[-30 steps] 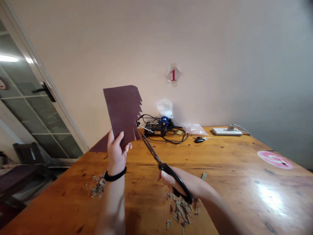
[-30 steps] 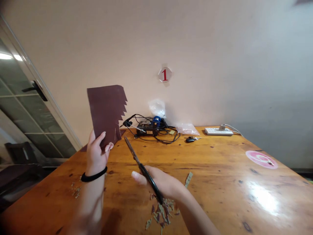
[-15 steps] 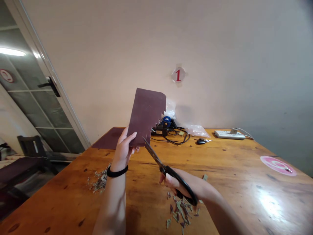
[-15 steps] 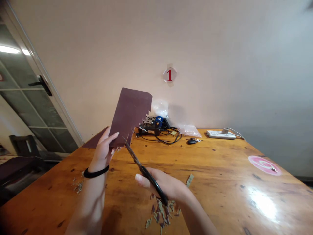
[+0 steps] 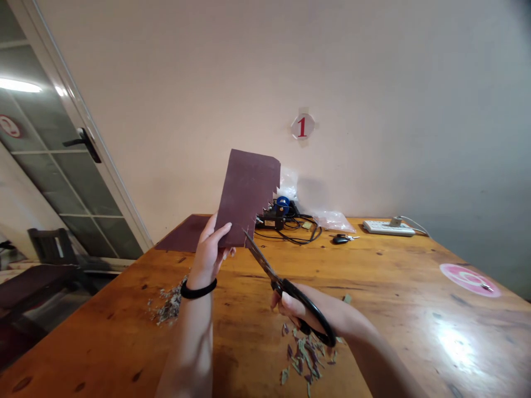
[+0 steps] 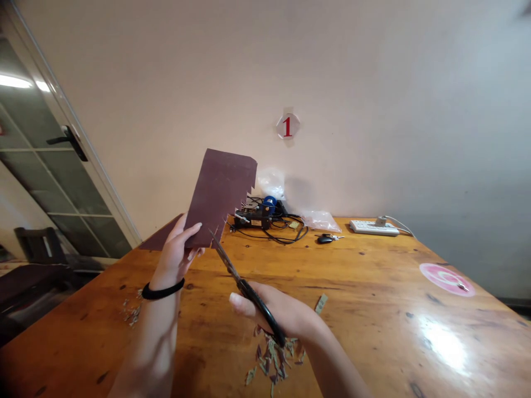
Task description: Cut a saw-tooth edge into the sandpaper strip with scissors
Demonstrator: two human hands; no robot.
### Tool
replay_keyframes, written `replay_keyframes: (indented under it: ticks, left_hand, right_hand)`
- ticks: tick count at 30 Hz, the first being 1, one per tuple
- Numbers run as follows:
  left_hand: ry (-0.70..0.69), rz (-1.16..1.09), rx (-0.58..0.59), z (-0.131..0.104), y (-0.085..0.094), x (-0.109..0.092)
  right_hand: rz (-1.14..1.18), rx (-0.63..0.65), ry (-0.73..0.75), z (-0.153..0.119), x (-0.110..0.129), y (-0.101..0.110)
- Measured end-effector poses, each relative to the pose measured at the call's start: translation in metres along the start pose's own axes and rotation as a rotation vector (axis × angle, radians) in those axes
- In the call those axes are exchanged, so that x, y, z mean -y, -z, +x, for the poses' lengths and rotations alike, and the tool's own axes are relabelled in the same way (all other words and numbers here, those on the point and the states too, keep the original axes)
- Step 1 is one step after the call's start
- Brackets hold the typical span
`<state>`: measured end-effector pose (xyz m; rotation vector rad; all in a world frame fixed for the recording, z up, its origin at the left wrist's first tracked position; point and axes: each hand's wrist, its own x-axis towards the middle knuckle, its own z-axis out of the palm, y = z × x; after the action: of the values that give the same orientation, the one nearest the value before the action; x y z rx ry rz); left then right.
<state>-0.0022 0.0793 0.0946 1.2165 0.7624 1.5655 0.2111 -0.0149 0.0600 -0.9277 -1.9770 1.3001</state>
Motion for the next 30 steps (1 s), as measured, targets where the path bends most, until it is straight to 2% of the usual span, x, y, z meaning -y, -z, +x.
replay_keyframes:
  ticks: [6,22,30]
  left_hand:
    - [0.042,0.005,0.002,-0.0005,0.0001,-0.0005]
    - [0.020,-0.014,0.008,-0.0004,-0.0003,0.0006]
    - [0.011,-0.017,0.006,0.0015,-0.0024,0.0030]
  right_hand:
    - [0.009,-0.005,-0.019,-0.0007,0.0011,-0.0009]
    - [0.001,0.005,-0.040,-0.0004,0.0010,0.0019]
    - [0.029,-0.080,-0.117,0.0025,-0.0014,-0.0047]
